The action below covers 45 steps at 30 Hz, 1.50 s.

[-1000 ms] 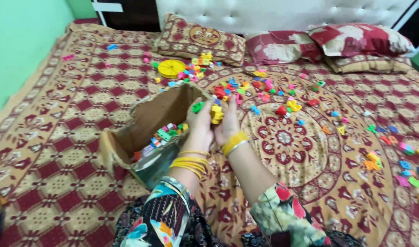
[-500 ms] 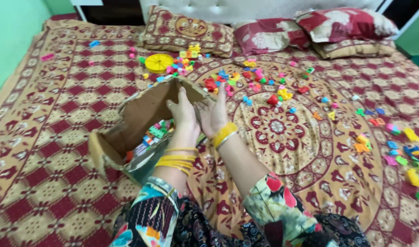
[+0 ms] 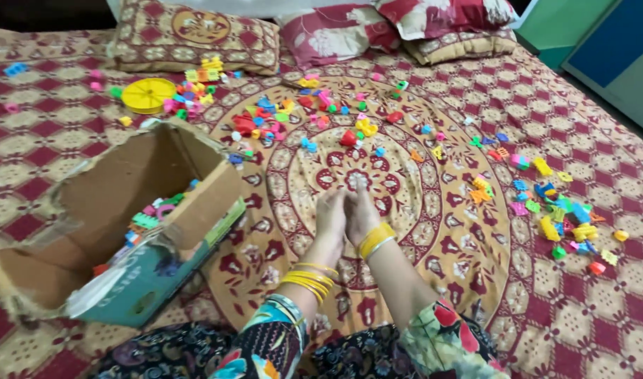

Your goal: Sorting colorful plastic building blocks and letters and putting them into a cardboard box on a bed.

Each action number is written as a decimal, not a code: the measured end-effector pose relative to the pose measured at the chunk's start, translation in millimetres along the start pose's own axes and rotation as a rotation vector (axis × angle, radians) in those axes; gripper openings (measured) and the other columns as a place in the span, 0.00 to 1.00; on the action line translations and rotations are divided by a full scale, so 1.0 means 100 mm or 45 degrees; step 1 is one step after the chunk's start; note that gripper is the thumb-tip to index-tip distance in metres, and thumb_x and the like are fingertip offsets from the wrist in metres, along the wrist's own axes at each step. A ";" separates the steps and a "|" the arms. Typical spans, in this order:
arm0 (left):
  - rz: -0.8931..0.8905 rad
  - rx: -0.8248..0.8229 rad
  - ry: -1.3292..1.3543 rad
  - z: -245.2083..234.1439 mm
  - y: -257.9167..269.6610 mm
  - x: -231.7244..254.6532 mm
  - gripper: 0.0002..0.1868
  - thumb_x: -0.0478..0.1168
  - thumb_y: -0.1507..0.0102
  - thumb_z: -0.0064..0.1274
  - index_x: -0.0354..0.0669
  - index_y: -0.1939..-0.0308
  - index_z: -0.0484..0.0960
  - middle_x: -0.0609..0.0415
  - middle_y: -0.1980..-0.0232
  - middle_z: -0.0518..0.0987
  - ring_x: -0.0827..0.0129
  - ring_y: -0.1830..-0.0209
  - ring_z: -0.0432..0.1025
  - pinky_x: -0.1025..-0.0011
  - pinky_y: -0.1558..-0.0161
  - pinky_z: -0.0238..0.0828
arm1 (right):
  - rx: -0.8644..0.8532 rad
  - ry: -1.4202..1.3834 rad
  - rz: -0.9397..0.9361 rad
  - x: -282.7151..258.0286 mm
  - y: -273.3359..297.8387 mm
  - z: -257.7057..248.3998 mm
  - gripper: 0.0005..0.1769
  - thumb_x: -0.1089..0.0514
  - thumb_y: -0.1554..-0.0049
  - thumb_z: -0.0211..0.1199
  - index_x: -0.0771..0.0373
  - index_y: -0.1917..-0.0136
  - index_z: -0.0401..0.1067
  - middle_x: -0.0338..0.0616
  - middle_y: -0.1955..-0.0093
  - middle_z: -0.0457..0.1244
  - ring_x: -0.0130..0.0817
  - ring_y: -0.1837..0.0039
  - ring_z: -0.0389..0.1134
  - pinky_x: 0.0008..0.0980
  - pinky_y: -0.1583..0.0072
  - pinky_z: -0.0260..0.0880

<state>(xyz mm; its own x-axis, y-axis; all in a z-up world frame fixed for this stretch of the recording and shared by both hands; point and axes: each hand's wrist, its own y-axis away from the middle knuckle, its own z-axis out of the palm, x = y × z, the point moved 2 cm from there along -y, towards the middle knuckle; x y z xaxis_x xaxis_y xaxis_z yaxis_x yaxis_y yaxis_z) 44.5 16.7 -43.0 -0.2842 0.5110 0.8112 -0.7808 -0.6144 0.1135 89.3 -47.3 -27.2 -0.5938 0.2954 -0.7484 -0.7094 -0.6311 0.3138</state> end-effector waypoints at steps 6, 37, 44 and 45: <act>-0.066 0.120 -0.512 0.02 -0.07 -0.85 0.27 0.49 0.36 0.55 0.38 0.38 0.71 0.45 0.45 0.79 0.59 0.45 0.74 0.63 0.43 0.72 | 0.305 0.058 -0.041 0.63 -0.61 -1.46 0.38 0.37 0.31 0.51 0.73 0.25 0.60 0.62 0.39 0.64 0.48 0.43 0.65 0.61 0.31 0.63; 0.862 -0.145 -1.507 0.39 -2.26 -0.68 0.44 0.55 0.35 0.50 0.39 0.21 0.52 0.33 0.25 0.63 0.41 0.26 0.60 0.49 0.27 0.50 | 0.410 1.874 -1.147 -0.73 -2.65 -1.34 0.36 0.51 0.57 0.77 0.60 0.36 0.71 0.52 0.30 0.61 0.53 0.33 0.64 0.47 0.36 0.67; 0.464 -0.076 -0.892 0.25 -1.83 -0.93 0.33 0.55 0.32 0.50 0.44 0.27 0.63 0.37 0.32 0.70 0.45 0.32 0.67 0.56 0.32 0.63 | 0.296 1.456 -1.189 -0.23 -2.10 -1.46 0.24 0.60 0.50 0.72 0.65 0.40 0.73 0.53 0.40 0.66 0.47 0.37 0.68 0.40 0.35 0.68; 0.328 -0.028 -0.841 0.23 -1.83 -1.02 0.32 0.54 0.33 0.49 0.46 0.28 0.65 0.39 0.33 0.71 0.48 0.34 0.69 0.57 0.33 0.64 | 0.328 1.397 -1.155 -0.16 -2.09 -1.53 0.22 0.62 0.49 0.71 0.65 0.40 0.74 0.52 0.41 0.67 0.45 0.37 0.68 0.40 0.35 0.68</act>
<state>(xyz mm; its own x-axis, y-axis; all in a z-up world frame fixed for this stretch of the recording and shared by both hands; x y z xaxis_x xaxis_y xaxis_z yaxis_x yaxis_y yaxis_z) 229.0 63.4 -133.2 -0.0698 -0.1248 0.9897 -0.7470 -0.6511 -0.1348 305.0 -29.8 -170.3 0.5898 -0.2472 -0.7687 -0.7943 -0.3493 -0.4971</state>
